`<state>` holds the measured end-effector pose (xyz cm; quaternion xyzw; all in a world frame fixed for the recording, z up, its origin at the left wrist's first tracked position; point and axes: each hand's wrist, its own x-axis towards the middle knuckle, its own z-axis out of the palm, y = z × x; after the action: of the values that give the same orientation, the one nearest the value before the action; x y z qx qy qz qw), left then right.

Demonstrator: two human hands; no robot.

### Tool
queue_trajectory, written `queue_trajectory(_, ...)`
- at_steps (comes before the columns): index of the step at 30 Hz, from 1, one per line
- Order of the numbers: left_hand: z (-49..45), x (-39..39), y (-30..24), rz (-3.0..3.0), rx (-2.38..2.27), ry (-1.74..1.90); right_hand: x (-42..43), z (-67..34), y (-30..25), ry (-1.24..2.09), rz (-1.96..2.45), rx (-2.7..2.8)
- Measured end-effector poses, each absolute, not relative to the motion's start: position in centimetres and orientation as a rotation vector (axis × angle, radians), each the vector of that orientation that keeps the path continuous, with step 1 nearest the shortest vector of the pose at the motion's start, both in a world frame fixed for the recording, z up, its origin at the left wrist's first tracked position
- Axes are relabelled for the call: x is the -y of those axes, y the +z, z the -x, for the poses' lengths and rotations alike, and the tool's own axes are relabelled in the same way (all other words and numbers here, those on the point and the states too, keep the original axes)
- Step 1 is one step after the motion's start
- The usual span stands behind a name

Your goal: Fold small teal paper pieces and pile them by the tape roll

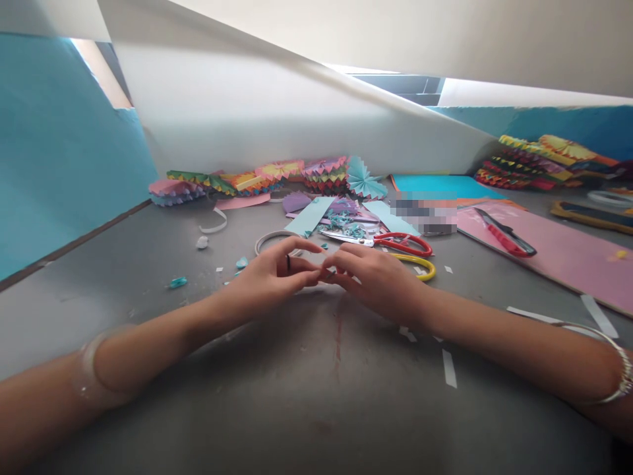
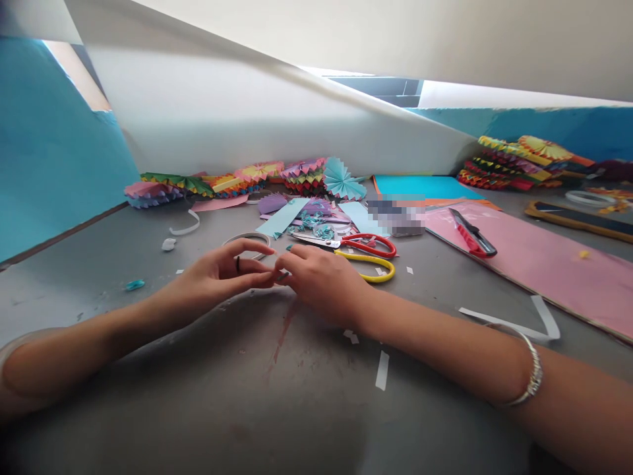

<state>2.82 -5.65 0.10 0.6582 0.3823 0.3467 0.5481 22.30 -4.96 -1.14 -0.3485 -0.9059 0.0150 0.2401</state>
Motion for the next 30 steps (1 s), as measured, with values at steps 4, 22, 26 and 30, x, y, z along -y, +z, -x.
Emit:
queue_trajectory(4, -2.7, 5.7, 0.7, -1.570, -0.999, 0.886, 4.8, -22.8, -1.1, -0.223, 0.883, 2.484)
queue_trajectory(22, 0.0, 2.1, -0.2, -2.655, -1.352, 0.516, 4.9, -23.2, -1.5, -0.476, 0.657, 2.801)
queue_trajectory(26, -0.3, 2.7, 0.5, -2.590, -1.310, 0.696, 4.6, -23.4, -1.6, -0.278, 0.715, 2.706)
queue_trajectory(30, -0.9, 4.1, 1.0, -2.553, -1.174, 0.821, 4.4, -23.3, -1.5, 0.082, 0.829, 2.485)
